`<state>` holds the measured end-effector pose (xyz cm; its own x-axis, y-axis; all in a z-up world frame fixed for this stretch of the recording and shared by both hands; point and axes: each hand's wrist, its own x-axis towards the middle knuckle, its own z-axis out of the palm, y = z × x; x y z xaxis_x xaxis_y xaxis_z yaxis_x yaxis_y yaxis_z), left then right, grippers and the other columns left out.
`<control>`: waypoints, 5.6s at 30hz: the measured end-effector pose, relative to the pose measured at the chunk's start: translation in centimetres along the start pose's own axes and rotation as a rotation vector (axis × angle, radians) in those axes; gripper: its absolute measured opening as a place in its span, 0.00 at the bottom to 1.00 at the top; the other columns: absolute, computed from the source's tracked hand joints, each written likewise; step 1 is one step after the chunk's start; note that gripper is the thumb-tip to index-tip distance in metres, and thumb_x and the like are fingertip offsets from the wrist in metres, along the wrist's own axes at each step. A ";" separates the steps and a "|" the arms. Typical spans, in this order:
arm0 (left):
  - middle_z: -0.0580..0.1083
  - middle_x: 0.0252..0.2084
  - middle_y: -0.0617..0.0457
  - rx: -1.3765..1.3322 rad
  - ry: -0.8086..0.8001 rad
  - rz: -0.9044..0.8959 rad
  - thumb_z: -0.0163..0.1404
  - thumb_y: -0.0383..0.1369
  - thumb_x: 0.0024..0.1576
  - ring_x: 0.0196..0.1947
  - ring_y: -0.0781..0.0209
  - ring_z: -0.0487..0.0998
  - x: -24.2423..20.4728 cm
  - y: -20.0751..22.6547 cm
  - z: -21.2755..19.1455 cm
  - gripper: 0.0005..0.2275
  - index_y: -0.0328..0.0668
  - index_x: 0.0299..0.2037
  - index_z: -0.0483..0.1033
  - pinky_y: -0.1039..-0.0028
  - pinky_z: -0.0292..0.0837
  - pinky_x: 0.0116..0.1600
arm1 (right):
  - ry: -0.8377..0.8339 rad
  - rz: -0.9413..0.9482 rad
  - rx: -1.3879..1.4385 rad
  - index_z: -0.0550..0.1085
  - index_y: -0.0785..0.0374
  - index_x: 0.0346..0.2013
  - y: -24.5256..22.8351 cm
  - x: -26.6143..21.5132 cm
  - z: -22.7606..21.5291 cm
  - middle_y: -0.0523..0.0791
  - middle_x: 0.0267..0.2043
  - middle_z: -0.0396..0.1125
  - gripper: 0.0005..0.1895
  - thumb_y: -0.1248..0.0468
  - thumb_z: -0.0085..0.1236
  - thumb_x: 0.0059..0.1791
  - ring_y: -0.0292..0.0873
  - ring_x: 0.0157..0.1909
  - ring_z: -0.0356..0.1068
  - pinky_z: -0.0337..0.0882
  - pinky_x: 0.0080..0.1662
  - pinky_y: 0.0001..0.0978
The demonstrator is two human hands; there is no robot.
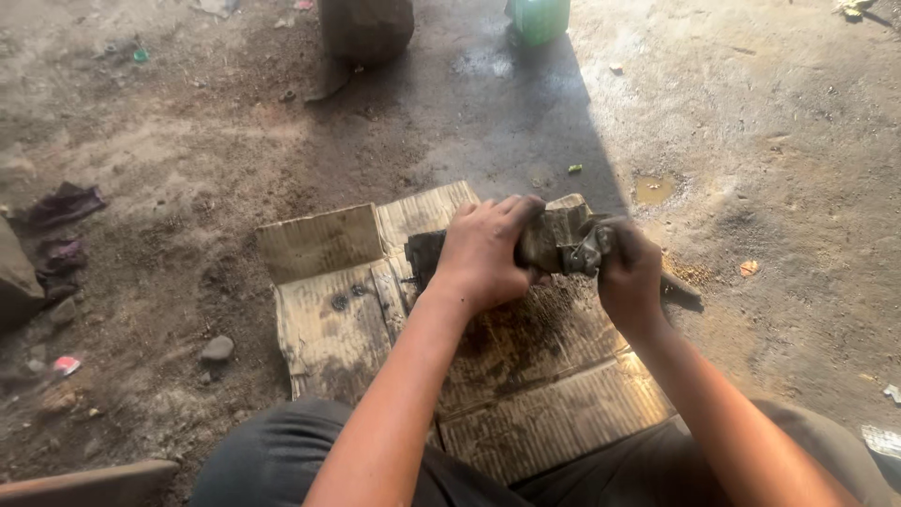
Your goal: The person scrapes grime and residue from the surfaces of a metal engine housing using a flat metal strip. They turn the part over to reach different areas and clean off the accumulation.
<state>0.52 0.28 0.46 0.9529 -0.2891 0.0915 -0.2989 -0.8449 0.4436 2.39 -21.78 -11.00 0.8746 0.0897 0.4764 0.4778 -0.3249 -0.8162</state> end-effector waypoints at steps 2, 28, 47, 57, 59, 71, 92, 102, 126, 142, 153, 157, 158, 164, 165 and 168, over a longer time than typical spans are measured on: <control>0.75 0.50 0.61 0.001 -0.006 0.001 0.67 0.42 0.41 0.53 0.61 0.74 -0.1 0.2 0.1 0.32 0.58 0.57 0.69 0.67 0.62 0.64 | 0.080 0.202 0.255 0.73 0.65 0.40 0.6 0.1 -0.1 0.44 0.32 0.69 0.11 0.71 0.42 0.62 0.35 0.29 0.65 0.66 0.31 0.27; 0.76 0.46 0.59 -0.005 -0.034 0.031 0.68 0.44 0.41 0.51 0.57 0.75 -0.2 0.4 0.5 0.29 0.57 0.53 0.69 0.62 0.64 0.61 | -0.127 -0.105 -0.273 0.76 0.66 0.38 0.8 2.0 -3.2 0.46 0.27 0.72 0.09 0.72 0.48 0.60 0.36 0.25 0.71 0.67 0.28 0.29; 0.77 0.48 0.55 -0.065 0.108 0.159 0.67 0.36 0.39 0.47 0.53 0.77 -0.6 0.3 2.8 0.30 0.54 0.55 0.71 0.61 0.67 0.53 | -0.678 0.110 -1.424 0.78 0.54 0.35 -14.1 6.4 -2.7 0.44 0.27 0.74 0.04 0.62 0.56 0.52 0.42 0.29 0.74 0.72 0.34 0.39; 0.77 0.42 0.56 -0.009 0.197 0.240 0.64 0.35 0.40 0.43 0.54 0.80 -0.3 -0.7 4.0 0.29 0.56 0.55 0.69 0.61 0.71 0.50 | -0.826 0.334 -1.426 0.81 0.54 0.36 -15.0 8.2 -2.6 0.44 0.29 0.74 0.10 0.53 0.57 0.53 0.41 0.33 0.76 0.73 0.34 0.33; 0.77 0.42 0.56 -0.028 0.217 0.253 0.65 0.36 0.40 0.44 0.53 0.80 -0.1 -0.4 4.0 0.28 0.56 0.52 0.69 0.59 0.71 0.49 | -0.741 0.360 -1.600 0.81 0.53 0.37 -15.0 7.6 -1.0 0.43 0.33 0.74 0.08 0.54 0.61 0.50 0.39 0.35 0.74 0.72 0.37 0.31; 0.78 0.45 0.58 -0.044 0.150 0.218 0.64 0.38 0.41 0.46 0.55 0.80 0.1 0.1 3.7 0.25 0.58 0.50 0.70 0.60 0.72 0.48 | -0.640 0.490 -1.302 0.80 0.42 0.48 -13.2 7.3 -5.8 0.38 0.37 0.77 0.12 0.60 0.53 0.54 0.39 0.36 0.75 0.69 0.37 0.34; 0.77 0.43 0.57 -0.044 0.126 0.223 0.65 0.40 0.45 0.43 0.56 0.80 0.1 -0.5 4.0 0.28 0.60 0.56 0.69 0.64 0.72 0.49 | -0.579 0.659 -1.212 0.81 0.57 0.38 -12.5 8.1 -3.2 0.43 0.28 0.72 0.27 0.43 0.42 0.61 0.38 0.28 0.66 0.65 0.32 0.30; 0.78 0.44 0.57 -0.067 0.202 0.268 0.68 0.41 0.39 0.46 0.52 0.79 -0.3 -0.2 3.7 0.30 0.54 0.52 0.68 0.57 0.72 0.50 | -0.965 0.193 -1.955 0.81 0.52 0.34 -14.7 6.6 0.5 0.40 0.28 0.71 0.10 0.51 0.63 0.50 0.33 0.27 0.68 0.68 0.32 0.27; 0.76 0.45 0.58 -0.020 0.117 0.156 0.66 0.40 0.42 0.48 0.58 0.78 0.4 -0.7 2.9 0.31 0.57 0.56 0.66 0.65 0.69 0.55 | -0.719 -0.018 -1.443 0.77 0.54 0.42 -15.5 7.5 -2.9 0.42 0.26 0.72 0.07 0.59 0.55 0.53 0.38 0.24 0.71 0.68 0.29 0.33; 0.75 0.51 0.55 -0.029 0.173 0.259 0.67 0.32 0.34 0.50 0.54 0.77 -0.8 0.1 3.1 0.37 0.54 0.59 0.65 0.61 0.71 0.50 | -0.494 0.727 -0.760 0.77 0.60 0.43 -8.2 7.8 -4.5 0.47 0.33 0.73 0.15 0.55 0.46 0.60 0.43 0.32 0.71 0.73 0.39 0.38; 0.76 0.52 0.58 -0.024 0.089 0.225 0.65 0.33 0.40 0.53 0.54 0.77 -0.4 -0.1 2.9 0.33 0.56 0.58 0.66 0.60 0.71 0.52 | -0.885 0.305 -1.708 0.80 0.55 0.37 -15.1 7.0 -1.4 0.42 0.32 0.72 0.08 0.56 0.59 0.52 0.39 0.30 0.68 0.69 0.31 0.30; 0.76 0.47 0.57 -0.043 -0.004 0.116 0.65 0.37 0.44 0.48 0.54 0.78 -0.3 0.2 2.1 0.31 0.61 0.59 0.66 0.61 0.70 0.55 | -0.806 0.656 -1.293 0.79 0.60 0.42 -13.3 7.3 -3.2 0.47 0.33 0.75 0.14 0.54 0.51 0.57 0.39 0.30 0.71 0.74 0.35 0.34; 0.77 0.47 0.58 -0.048 0.012 0.135 0.65 0.36 0.43 0.48 0.55 0.78 -0.4 0.3 2.1 0.31 0.60 0.59 0.66 0.61 0.71 0.54 | -0.784 0.701 -1.165 0.79 0.61 0.42 -12.5 7.1 -4.0 0.48 0.34 0.76 0.14 0.56 0.49 0.58 0.40 0.30 0.71 0.73 0.36 0.35; 0.77 0.46 0.60 -0.018 -0.007 0.158 0.65 0.37 0.44 0.50 0.58 0.78 -0.4 0.7 2.4 0.27 0.60 0.55 0.68 0.62 0.72 0.53 | -0.685 0.675 -0.928 0.79 0.57 0.47 -7.7 6.5 -6.5 0.46 0.32 0.75 0.14 0.57 0.46 0.58 0.39 0.29 0.69 0.70 0.37 0.34; 0.77 0.46 0.59 -0.022 -0.003 0.159 0.66 0.38 0.45 0.49 0.57 0.78 -0.4 0.7 2.4 0.28 0.60 0.56 0.67 0.62 0.71 0.54 | -0.676 0.645 -0.969 0.80 0.56 0.47 -7.2 6.4 -6.7 0.45 0.31 0.75 0.14 0.57 0.46 0.58 0.40 0.28 0.68 0.70 0.35 0.34; 0.77 0.47 0.60 -0.021 0.009 0.165 0.66 0.38 0.43 0.49 0.58 0.78 -0.5 0.5 2.1 0.30 0.60 0.57 0.67 0.62 0.71 0.53 | -0.557 0.420 -1.174 0.76 0.53 0.50 -5.8 5.9 -6.4 0.43 0.29 0.73 0.13 0.55 0.43 0.59 0.38 0.22 0.67 0.69 0.28 0.34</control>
<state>-0.21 -1.00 -1.24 0.8916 -0.4185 0.1728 -0.4500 -0.7770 0.4401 4.30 -25.41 -1.38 0.9857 0.0604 -0.1575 0.0649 -0.9976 0.0234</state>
